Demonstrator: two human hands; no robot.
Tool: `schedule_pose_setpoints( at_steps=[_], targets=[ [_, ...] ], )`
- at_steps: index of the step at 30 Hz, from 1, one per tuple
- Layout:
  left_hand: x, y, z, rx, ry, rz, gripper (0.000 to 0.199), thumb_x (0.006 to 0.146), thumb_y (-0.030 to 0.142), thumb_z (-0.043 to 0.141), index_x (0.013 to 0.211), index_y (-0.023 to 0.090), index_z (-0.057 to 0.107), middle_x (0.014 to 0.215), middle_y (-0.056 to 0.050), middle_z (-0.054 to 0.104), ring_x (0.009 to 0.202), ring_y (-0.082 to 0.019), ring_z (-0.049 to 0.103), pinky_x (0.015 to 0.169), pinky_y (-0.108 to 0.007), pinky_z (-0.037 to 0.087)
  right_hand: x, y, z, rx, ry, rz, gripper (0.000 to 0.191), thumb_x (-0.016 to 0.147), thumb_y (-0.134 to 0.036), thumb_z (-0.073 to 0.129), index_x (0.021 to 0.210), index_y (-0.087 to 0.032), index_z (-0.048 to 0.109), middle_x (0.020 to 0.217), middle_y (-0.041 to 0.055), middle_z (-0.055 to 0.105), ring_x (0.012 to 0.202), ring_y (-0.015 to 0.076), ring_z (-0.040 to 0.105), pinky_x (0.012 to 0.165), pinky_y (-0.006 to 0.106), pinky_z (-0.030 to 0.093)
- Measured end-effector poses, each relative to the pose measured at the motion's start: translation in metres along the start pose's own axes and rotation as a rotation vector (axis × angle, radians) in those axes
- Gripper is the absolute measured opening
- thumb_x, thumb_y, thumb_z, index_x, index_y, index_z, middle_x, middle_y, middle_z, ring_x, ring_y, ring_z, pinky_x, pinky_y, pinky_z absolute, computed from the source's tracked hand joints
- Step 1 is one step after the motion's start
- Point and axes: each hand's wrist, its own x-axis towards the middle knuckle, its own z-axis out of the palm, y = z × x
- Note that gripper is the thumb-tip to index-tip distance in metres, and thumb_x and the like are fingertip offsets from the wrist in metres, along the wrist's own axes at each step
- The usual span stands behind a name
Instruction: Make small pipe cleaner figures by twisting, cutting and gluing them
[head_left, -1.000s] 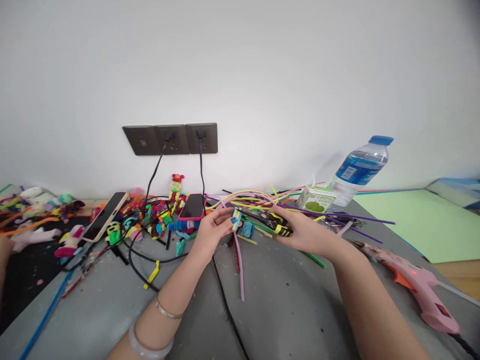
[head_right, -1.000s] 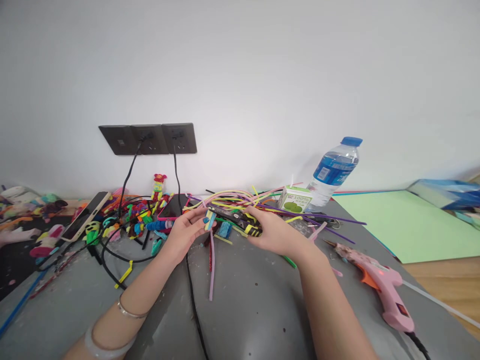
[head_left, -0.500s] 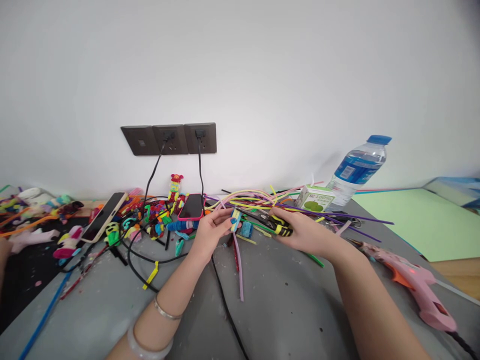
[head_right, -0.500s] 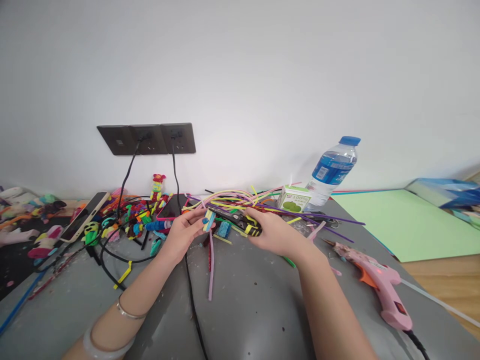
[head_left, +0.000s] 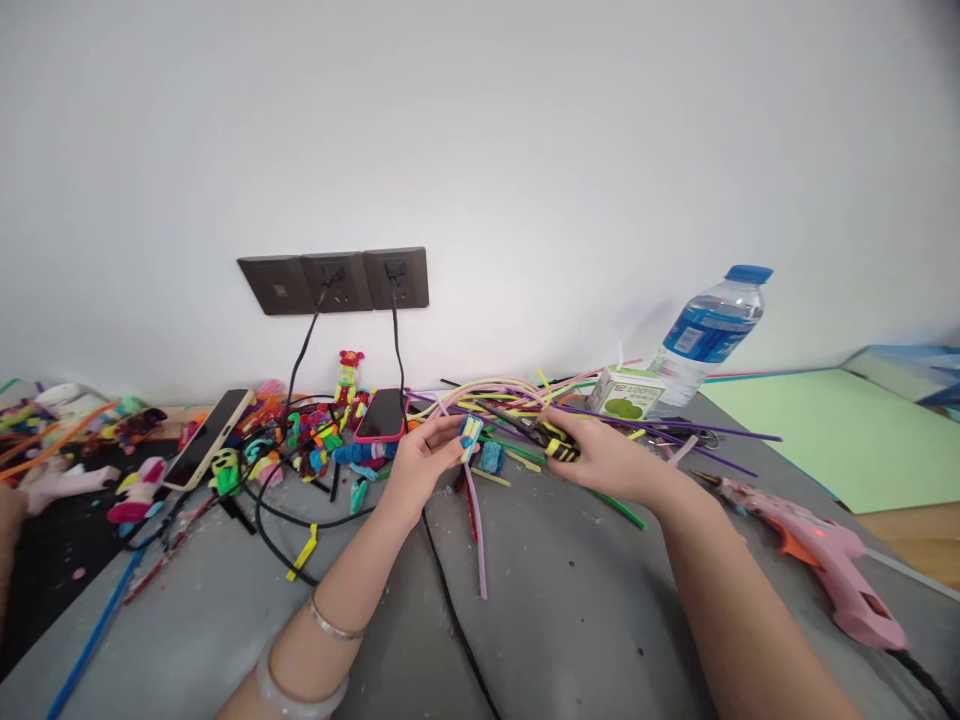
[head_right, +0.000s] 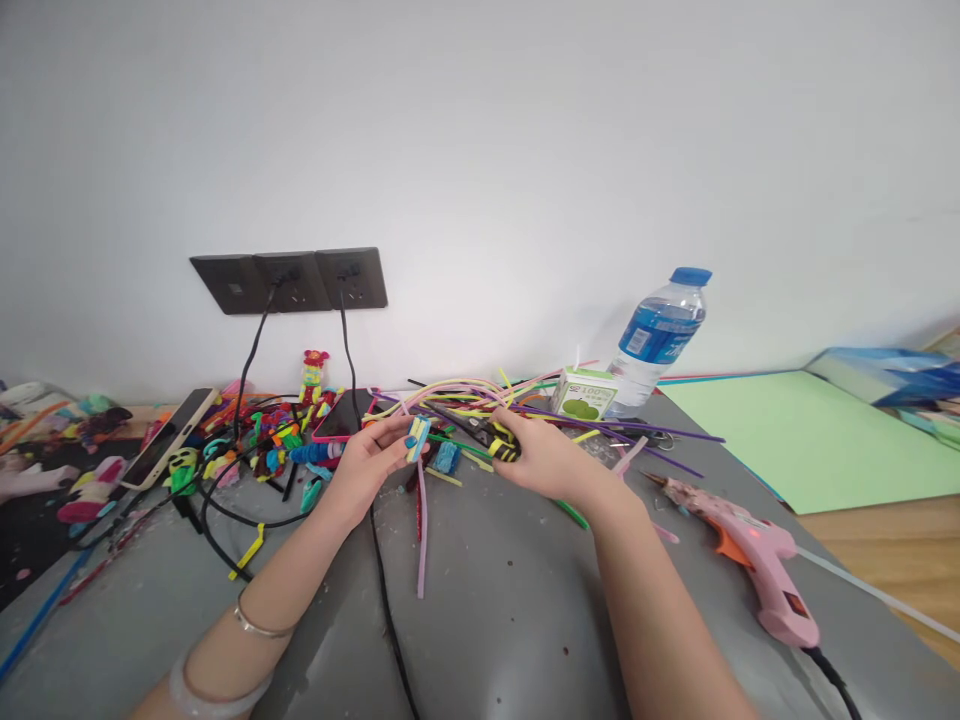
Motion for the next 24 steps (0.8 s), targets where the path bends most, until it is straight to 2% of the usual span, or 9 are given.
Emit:
schedule_pose_setpoints(
  at_steps=[5,12,18,21,24],
  targets=[
    [-0.001,-0.001,0.001,0.025,-0.013,0.07,0.042,0.066,0.028,0.083,0.105,0.019,0.072,0.113,-0.01,0.069,0.111,-0.026,0.06,0.091,-0.035,0.05,0.0,0.012,-0.002,0.0,-0.002,0.072,0.058,0.078,-0.026,0.056,0.134,-0.016,0.052,0.131,0.0136,0.064,0.113,0.0313,0.064,0.092,0.038,0.049],
    [-0.002,0.003,0.003,-0.009,-0.045,0.01,0.049,0.065,0.022,0.081,0.112,0.022,0.069,0.119,-0.007,0.064,0.105,-0.021,0.06,0.091,-0.034,0.046,0.001,0.007,0.002,0.003,-0.093,0.1,0.054,0.076,-0.027,0.057,0.129,-0.019,0.056,0.122,0.0109,0.069,0.109,0.0314,0.064,0.084,0.033,0.05],
    [-0.002,0.002,0.002,-0.065,-0.08,-0.072,0.043,0.059,0.026,0.087,0.097,0.018,0.071,0.092,-0.004,0.068,0.091,-0.019,0.064,0.086,-0.032,0.047,0.005,0.004,0.008,-0.044,-0.181,0.146,0.057,0.076,-0.029,0.057,0.132,-0.017,0.054,0.128,0.0146,0.065,0.112,0.0337,0.062,0.088,0.038,0.047],
    [-0.001,0.0,0.001,-0.061,-0.086,-0.064,0.043,0.058,0.029,0.089,0.094,0.017,0.071,0.088,-0.003,0.068,0.085,-0.016,0.063,0.081,-0.029,0.047,0.006,0.002,0.01,-0.087,-0.199,0.158,0.053,0.076,-0.028,0.057,0.128,-0.018,0.056,0.124,0.0142,0.067,0.109,0.0332,0.063,0.087,0.038,0.046],
    [0.0,0.0,0.001,-0.044,-0.08,-0.041,0.042,0.059,0.031,0.089,0.094,0.017,0.072,0.083,-0.002,0.066,0.075,-0.012,0.059,0.069,-0.024,0.045,0.006,-0.002,0.01,-0.094,-0.205,0.158,0.048,0.078,-0.03,0.057,0.124,-0.018,0.057,0.118,0.0133,0.069,0.103,0.0316,0.065,0.084,0.036,0.046]
  ],
)
